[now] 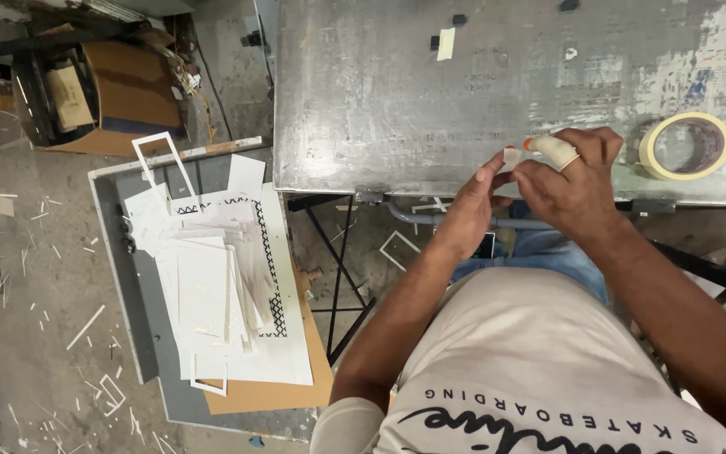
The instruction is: The person applies pieces of tape to paper frames, positions them on a metal surface, and operates a press machine to stamp the items.
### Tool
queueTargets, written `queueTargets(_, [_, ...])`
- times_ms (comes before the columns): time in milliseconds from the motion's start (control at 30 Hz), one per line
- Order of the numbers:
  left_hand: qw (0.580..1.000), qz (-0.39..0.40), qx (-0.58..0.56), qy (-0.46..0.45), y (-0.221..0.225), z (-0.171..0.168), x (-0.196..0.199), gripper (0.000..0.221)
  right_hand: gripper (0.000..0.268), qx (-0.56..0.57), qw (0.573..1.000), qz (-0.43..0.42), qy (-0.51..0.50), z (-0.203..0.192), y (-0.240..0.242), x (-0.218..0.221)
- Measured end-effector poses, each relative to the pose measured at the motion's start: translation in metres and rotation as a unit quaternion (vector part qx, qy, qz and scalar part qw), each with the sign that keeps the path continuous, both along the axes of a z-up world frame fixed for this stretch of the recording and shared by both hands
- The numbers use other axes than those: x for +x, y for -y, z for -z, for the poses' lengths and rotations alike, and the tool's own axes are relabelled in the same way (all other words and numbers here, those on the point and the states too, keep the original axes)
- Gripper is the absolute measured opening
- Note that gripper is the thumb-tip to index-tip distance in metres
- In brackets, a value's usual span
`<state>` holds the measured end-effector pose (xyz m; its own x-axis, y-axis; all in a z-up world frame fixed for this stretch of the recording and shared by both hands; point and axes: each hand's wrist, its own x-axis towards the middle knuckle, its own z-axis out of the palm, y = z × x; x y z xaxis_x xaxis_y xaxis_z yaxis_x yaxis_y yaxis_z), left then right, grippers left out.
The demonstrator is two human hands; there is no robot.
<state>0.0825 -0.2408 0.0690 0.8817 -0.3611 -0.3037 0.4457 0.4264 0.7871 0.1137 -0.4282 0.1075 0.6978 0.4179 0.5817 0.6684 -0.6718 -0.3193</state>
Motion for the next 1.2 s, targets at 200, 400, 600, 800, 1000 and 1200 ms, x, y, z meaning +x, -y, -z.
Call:
queueTargets(200, [0.927, -0.011, 0.332, 0.172, -0.001, -0.001, -0.003, 0.083, 0.021, 0.0, 1.0, 0.012, -0.02, 0.001, -0.006, 0.001])
queueTargets(400, [0.931, -0.023, 0.362, 0.047, -0.018, 0.019, 0.007, 0.08, 0.014, 0.127, 0.982, 0.031, -0.139, -0.003, -0.009, -0.001])
queueTargets(600, [0.999, -0.002, 0.036, -0.01, -0.026, 0.022, 0.01, 0.06, 0.01, 0.326, 0.831, 0.038, -0.449, 0.018, 0.0, 0.007])
queueTargets(800, [0.998, -0.067, -0.006, -0.012, -0.012, 0.06, 0.003, 0.03, 0.011, 0.41, 0.729, 0.025, -0.547, 0.047, 0.002, 0.008])
queueTargets(1000, [0.994, -0.112, 0.007, -0.013, -0.007, 0.065, 0.001, 0.017, 0.01, 0.43, 0.724, 0.023, -0.539, 0.056, 0.001, 0.007])
queueTargets(1200, [0.991, -0.132, 0.034, 0.007, -0.003, 0.057, 0.001, 0.013, 0.013, 0.386, 0.757, 0.073, -0.522, 0.041, -0.006, 0.004])
